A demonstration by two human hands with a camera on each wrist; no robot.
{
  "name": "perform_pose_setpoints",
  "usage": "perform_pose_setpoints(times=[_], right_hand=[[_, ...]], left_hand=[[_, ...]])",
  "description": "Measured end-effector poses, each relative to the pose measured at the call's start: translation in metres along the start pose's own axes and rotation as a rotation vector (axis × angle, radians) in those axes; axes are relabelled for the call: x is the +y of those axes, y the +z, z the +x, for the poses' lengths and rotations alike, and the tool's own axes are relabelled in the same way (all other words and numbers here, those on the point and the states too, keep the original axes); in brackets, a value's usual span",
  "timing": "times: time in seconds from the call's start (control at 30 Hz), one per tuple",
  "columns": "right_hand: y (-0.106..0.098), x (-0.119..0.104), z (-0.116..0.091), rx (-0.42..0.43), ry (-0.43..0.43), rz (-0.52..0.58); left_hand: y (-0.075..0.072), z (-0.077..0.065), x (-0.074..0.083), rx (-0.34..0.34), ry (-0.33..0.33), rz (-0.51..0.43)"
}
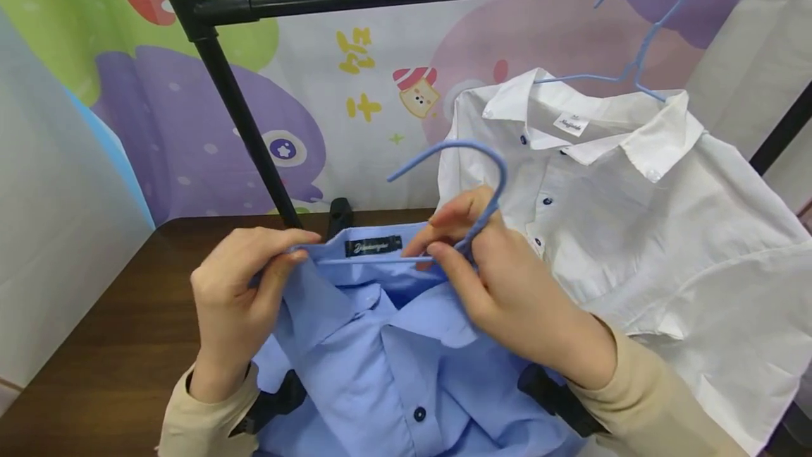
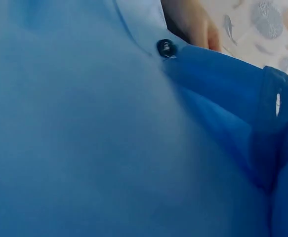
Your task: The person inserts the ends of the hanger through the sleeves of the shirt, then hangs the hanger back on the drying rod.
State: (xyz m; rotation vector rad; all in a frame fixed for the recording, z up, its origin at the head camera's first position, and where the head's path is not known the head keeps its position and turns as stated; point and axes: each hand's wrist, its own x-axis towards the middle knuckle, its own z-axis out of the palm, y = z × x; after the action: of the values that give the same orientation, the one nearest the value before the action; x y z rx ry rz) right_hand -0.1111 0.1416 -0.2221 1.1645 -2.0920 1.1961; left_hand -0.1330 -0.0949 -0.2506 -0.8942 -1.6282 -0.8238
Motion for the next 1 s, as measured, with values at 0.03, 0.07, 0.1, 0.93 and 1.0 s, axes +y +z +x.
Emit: perform_pose_setpoints(times=[0.03,0.07,0.1,0.93,1.0], right_hand=[[0.004,-0.002,0.001,-0.022,0.002,-0.028],[0.008,-0.005,0.002,-0.04,0.005,-0.071],[0.012,-0.007,0.003,-0.053,0.006,-0.114],[-0.005,0.029,-0.015,0.011,0.272,-0.201],[-0.011,0.036,-0.019,-0.081,0.392,-0.106]], left_hand=[[0.004,-0.001,0.003,-0.018,0.023,-0.009],[0.009,-0.002,0.006,-0.039,0.041,-0.017],[0.013,-0.004,0.009,-0.06,0.053,-0.028],[0.011,-0.012,-0.012,-0.361,-0.181,-0.214],[0.01,-0.011,-0.013,-0.342,-0.173,-0.228]])
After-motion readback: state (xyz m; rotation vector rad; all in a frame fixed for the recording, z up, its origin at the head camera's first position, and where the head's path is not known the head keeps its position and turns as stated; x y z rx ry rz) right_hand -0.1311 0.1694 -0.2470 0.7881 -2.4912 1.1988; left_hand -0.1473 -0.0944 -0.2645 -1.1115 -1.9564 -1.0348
